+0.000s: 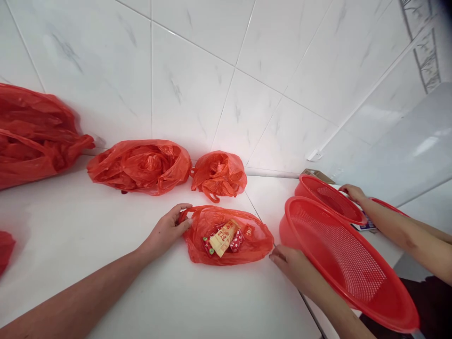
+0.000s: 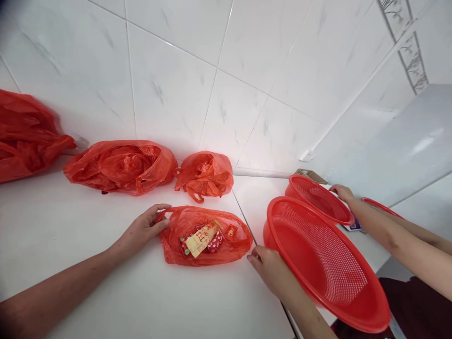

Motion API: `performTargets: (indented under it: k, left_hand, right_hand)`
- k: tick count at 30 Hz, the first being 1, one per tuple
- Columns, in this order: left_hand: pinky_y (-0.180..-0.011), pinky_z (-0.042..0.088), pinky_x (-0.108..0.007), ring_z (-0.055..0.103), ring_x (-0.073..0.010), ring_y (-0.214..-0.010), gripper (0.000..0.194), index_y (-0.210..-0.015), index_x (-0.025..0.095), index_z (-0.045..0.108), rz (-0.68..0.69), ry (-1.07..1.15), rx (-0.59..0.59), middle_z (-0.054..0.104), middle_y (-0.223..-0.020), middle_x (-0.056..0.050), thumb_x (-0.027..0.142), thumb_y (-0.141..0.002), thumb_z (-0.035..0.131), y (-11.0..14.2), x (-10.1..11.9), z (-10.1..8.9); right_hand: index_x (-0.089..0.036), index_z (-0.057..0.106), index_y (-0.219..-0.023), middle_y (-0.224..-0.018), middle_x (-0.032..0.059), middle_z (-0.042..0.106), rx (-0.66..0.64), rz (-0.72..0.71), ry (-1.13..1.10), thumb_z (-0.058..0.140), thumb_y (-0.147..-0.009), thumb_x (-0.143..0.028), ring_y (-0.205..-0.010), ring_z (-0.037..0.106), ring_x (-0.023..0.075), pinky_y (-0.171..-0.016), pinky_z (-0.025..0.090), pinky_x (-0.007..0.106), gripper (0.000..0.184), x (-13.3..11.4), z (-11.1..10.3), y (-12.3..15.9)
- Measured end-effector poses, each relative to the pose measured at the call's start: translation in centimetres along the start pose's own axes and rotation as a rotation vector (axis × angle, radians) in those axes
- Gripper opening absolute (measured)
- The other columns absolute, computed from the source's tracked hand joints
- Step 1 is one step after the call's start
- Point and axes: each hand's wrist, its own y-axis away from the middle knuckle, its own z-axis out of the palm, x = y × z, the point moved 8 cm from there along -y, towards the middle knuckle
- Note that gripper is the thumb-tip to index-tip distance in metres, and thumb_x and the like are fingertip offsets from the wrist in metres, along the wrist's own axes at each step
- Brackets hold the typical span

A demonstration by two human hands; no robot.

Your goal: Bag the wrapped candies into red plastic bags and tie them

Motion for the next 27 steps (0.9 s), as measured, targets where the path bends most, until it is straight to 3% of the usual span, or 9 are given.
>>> performTargets:
  k: [6,9,13,17,21,27]
  left_hand:
    - [-0.065,0.042,-0.027,0.051,-0.0152,-0.068,0.043,-0.122,0.026,0.047,-0.004,0.016,-0.012,0.053,-0.072,0.004,0.046,-0.083,0.051,0.1,0.3,0.0]
    - [-0.064,0.042,-0.028,0.052,-0.0157,-0.068,0.044,-0.122,0.025,0.047,0.003,0.031,-0.012,0.053,-0.071,0.004,0.046,-0.083,0.051,0.2,0.5,0.0]
    - [-0.060,0.042,-0.027,0.051,-0.0147,-0.063,0.047,-0.123,0.024,0.047,-0.011,0.055,-0.017,0.052,-0.068,0.005,0.047,-0.082,0.052,0.4,0.4,0.0]
    - [-0.058,0.044,-0.026,0.053,-0.0144,-0.062,0.047,-0.126,0.024,0.043,-0.005,0.099,-0.070,0.053,-0.065,0.005,0.043,-0.083,0.051,0.3,1.5,0.1]
    - [-0.057,0.047,-0.027,0.056,-0.0147,-0.061,0.050,-0.129,0.021,0.038,0.072,0.184,-0.071,0.057,-0.068,0.003,0.039,-0.084,0.050,-0.9,5.8,-0.5]
    - [-0.061,0.048,-0.027,0.057,-0.0123,-0.062,0.042,-0.126,0.021,0.042,0.371,0.301,0.029,0.060,-0.073,0.002,0.031,-0.086,0.051,-2.1,16.7,-2.5]
  right_hand:
    - [-0.020,0.057,-0.104,-0.086,0.0058,0.064,0.077,0.164,-0.607,0.037,-0.084,-0.050,-0.072,0.062,0.0187,-0.059,0.047,0.029,0.041,1.8,0.7,-1.7]
    - [-0.020,0.060,-0.101,-0.087,0.0070,0.066,0.071,0.143,-0.802,0.045,-0.081,-0.055,-0.078,0.063,0.0206,-0.065,0.050,0.033,0.043,0.2,1.6,-1.7]
    - [-0.019,0.058,-0.100,-0.092,0.0064,0.066,-0.008,0.133,-1.025,0.061,-0.074,-0.042,-0.083,0.064,0.0201,-0.072,0.050,0.033,0.034,-1.9,3.0,-1.8]
    - [-0.019,0.054,-0.090,-0.086,0.0030,0.065,0.013,0.148,-1.050,0.063,-0.073,-0.037,-0.074,0.062,0.0164,-0.066,0.049,0.029,0.027,-2.1,2.9,-2.5]
    - [-0.019,0.052,-0.086,-0.082,0.0010,0.062,0.126,0.158,-0.903,0.061,-0.075,-0.043,-0.071,0.061,0.0150,-0.064,0.049,0.029,0.028,-1.4,0.2,-2.9]
    - [-0.020,0.052,-0.081,-0.081,0.0008,0.062,0.345,0.013,-0.821,0.058,-0.078,-0.044,-0.072,0.058,0.0146,-0.062,0.047,0.027,0.024,-2.9,-6.3,-1.5]
